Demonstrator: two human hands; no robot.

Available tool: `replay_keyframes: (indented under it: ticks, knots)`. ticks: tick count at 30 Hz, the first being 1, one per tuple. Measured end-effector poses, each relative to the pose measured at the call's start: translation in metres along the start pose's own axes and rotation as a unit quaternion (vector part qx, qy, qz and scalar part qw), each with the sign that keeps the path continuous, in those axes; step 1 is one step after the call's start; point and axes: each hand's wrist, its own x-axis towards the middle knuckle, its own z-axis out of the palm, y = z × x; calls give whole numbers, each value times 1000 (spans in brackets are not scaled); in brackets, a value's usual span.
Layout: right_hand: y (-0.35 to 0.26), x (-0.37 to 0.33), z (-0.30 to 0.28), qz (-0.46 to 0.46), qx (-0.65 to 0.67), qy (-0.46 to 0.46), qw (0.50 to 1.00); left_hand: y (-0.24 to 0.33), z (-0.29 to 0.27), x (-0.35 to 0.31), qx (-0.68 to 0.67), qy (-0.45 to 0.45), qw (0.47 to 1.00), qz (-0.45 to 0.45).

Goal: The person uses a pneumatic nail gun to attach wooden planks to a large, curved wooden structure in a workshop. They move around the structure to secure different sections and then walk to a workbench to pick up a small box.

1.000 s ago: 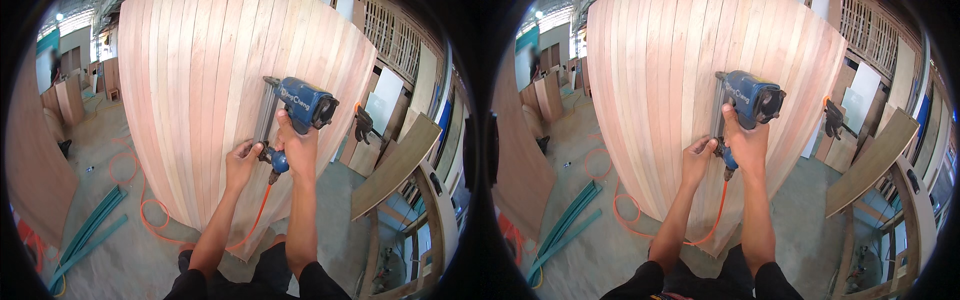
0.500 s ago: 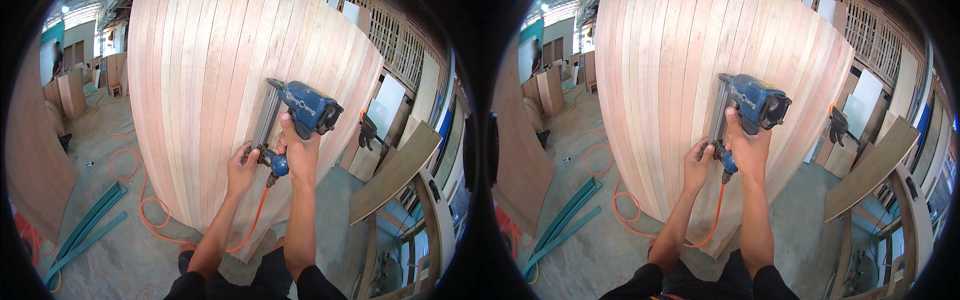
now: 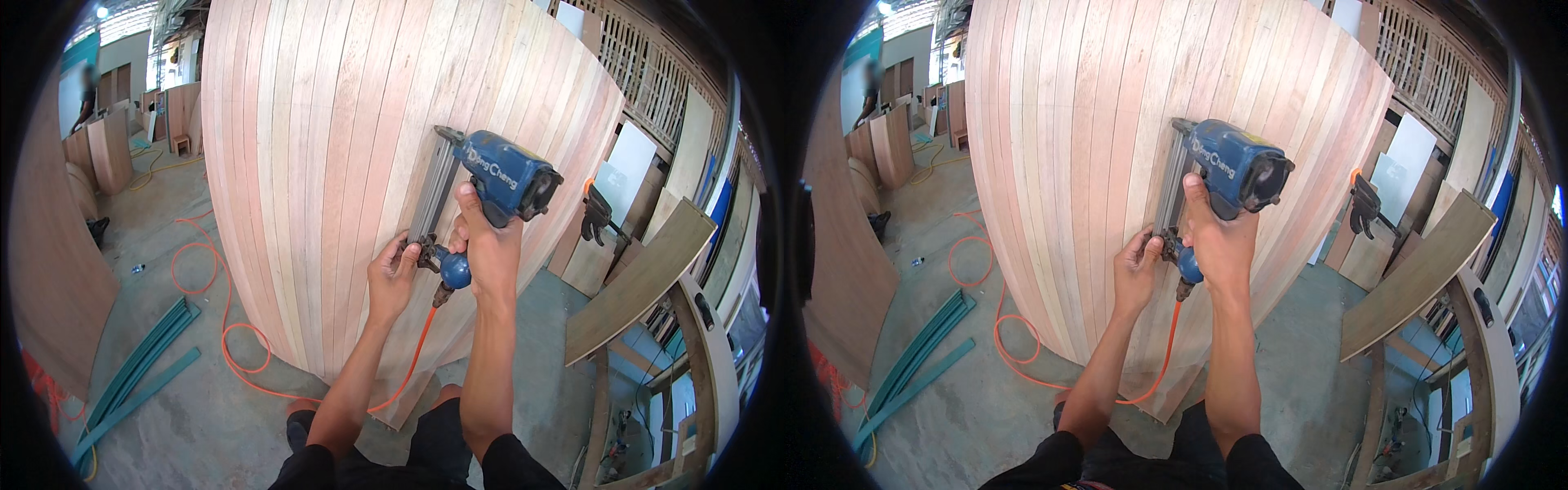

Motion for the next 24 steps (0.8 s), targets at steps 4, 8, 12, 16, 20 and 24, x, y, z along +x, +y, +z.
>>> replay_keyframes:
  ticks: [4, 8, 12, 16, 20, 24]
  knots:
    - [0, 2, -2, 4, 6, -11, 1000, 3, -2, 2, 17, -16, 1000, 10]
    - [3, -1, -2, -21, 44, -40, 998, 8, -1, 0, 13, -1, 1000, 11]
    - [-1, -3, 9, -25, 38, -64, 997, 4, -7, 2, 6, 1, 1000, 24]
    - [1, -4, 14, -16, 37, -57, 998, 4, -14, 5, 13, 3, 1000, 15]
    - [0, -4, 12, -2, 32, -47, 998, 9, -11, 4, 12, -1, 1000, 13]
    - [3, -4, 15, -12, 22, -45, 999, 13, -15, 3, 12, -1, 1000, -12]
